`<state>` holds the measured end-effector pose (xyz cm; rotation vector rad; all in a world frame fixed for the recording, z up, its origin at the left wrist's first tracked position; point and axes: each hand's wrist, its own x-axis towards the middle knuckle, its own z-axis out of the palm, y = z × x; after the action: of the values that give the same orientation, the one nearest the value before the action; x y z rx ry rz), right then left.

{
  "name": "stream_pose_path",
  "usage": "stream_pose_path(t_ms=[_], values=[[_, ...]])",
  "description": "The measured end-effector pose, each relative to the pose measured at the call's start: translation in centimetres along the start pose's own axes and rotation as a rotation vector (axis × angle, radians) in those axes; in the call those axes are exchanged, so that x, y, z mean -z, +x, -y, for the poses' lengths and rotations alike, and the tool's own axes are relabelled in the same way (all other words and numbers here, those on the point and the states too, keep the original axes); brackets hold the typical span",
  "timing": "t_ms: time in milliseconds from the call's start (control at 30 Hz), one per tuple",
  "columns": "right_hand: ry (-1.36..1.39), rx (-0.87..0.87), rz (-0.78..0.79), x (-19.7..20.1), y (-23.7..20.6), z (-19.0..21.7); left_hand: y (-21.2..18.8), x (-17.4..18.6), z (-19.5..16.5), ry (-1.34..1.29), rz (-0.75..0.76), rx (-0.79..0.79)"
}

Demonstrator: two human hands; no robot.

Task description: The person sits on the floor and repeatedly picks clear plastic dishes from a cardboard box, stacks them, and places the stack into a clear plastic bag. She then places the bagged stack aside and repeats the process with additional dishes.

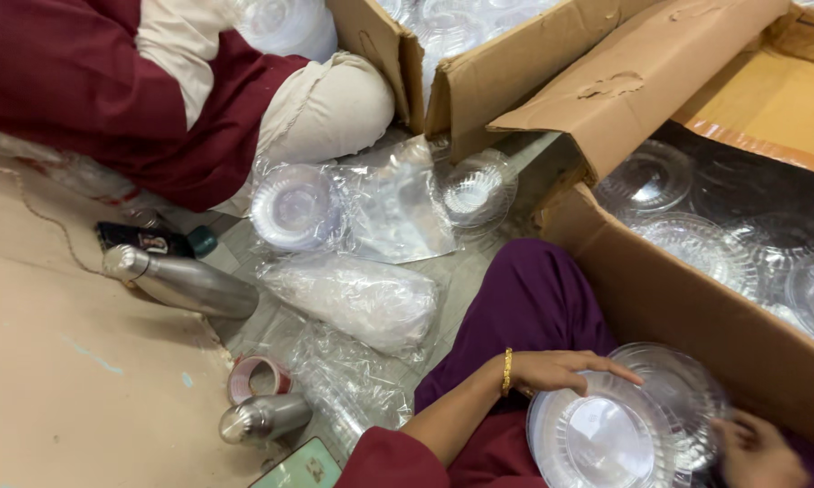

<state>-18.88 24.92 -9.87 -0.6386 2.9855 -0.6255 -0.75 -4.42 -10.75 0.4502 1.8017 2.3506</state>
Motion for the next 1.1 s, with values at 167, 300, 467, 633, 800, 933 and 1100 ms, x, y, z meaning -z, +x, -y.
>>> stream_pose_path(t_ms=[167,300,467,633,800,933,1100], values=[[0.487,-0.191,-0.053,0.8,-0.2,-1.3,0.1,0.1,0.8,0.030,-0.022,0.051],[0.534,-0.218,0.021,0.8,-1.4,-2.5,1.4,-0.6,1.1,-0.013,-0.014,0.080],[0.378,-0.052,0.124,0.4,-3.7,-2.7,2.1,-1.1,0.8,-0.197,0.011,0.168],[0.505,-0.125,0.093,0.8,-2.6,-1.0,1.0,-0.1,0.9,0.197,0.050,-0.025],[-0.193,-0.124,0.110,0.0,0.0,0.0,0.3,-0.5,1.0,-0.027,-0.023,0.093],[0.242,-0.176,0.007,0.1,-0.2,-1.2,-0.4,-0.7,0.9,-0.016,-0.085,0.112],[0.266,-0.228,0.044,0.5,-0.5,-1.4,0.5,-0.5,1.1,-0.002,-0.031,0.074]])
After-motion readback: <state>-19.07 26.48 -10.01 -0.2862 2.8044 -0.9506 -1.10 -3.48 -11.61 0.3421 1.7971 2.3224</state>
